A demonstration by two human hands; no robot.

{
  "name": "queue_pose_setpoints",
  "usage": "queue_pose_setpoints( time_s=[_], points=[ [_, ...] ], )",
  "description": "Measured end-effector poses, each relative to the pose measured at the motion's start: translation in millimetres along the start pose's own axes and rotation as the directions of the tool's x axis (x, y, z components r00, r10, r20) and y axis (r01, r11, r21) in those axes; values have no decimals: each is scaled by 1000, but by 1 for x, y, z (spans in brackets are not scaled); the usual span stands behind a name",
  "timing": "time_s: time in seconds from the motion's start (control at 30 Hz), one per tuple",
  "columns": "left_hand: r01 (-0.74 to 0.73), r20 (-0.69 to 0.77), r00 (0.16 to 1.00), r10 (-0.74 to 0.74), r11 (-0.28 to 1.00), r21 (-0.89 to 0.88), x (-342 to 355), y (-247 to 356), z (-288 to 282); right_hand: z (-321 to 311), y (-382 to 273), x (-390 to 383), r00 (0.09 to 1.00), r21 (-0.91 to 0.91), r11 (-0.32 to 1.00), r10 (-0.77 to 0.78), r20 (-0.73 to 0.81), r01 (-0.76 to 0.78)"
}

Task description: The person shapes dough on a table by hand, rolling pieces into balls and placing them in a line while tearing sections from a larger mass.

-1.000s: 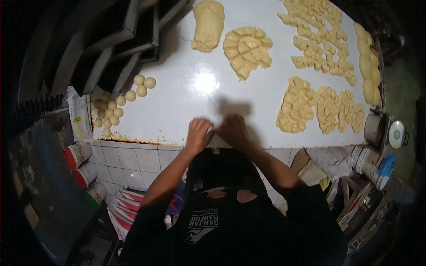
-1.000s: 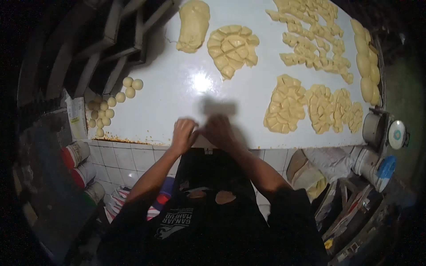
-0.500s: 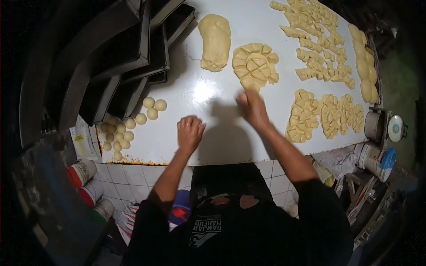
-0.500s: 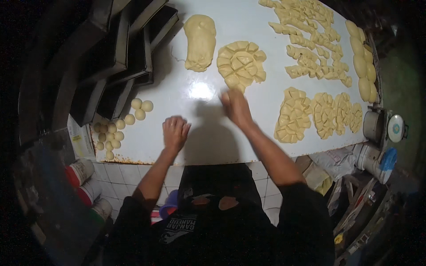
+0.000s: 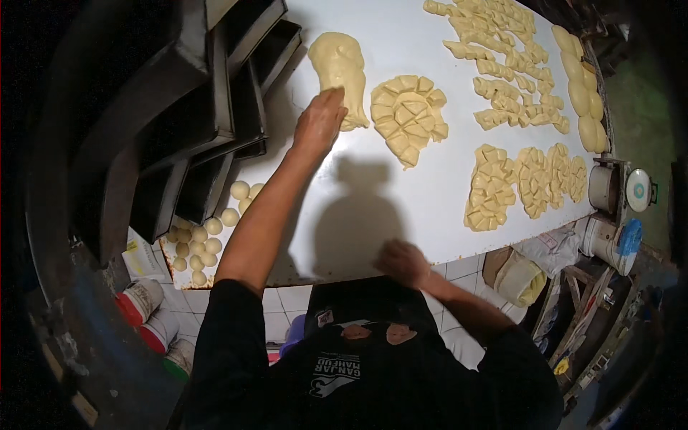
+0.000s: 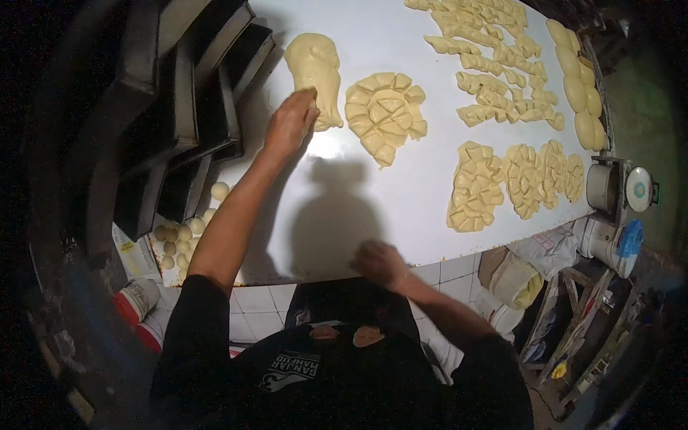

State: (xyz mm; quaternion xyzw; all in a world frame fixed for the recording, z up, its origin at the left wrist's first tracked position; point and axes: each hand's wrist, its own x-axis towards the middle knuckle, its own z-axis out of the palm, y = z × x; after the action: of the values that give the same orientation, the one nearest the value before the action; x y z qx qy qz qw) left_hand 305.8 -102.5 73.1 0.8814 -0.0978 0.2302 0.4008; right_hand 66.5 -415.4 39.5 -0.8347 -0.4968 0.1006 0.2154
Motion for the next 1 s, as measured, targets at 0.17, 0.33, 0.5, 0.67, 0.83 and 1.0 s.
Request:
queue_pose_setpoints(
  time_s=[0.17,0.33,0.5,0.67,0.83,1.0],
  points=[
    [177,421,857,-297,937,301,-103,51,29,-13,40,101,773,37,878,439,-458,-477],
    [-156,468,884,8,948,279,-273,62,-52,-16,43,37,960,81,956,279,30,-281],
    [243,309,864,-398,867,436,-235,75,36,12,56,99,830,-169,836,452,-328,-522],
    [312,502,817,-282,950,25,-297,52,-33,-28,54,44,953,37,972,236,-190,-233],
    [379,278,835,-475,862,336,-201,91,2,-99,105,225,850,312,927,328,-412,-207],
    [104,398,905,-152,985,140,-253,63,-26,-61,147,220,710,-342,933,-166,-685,-112]
  ],
)
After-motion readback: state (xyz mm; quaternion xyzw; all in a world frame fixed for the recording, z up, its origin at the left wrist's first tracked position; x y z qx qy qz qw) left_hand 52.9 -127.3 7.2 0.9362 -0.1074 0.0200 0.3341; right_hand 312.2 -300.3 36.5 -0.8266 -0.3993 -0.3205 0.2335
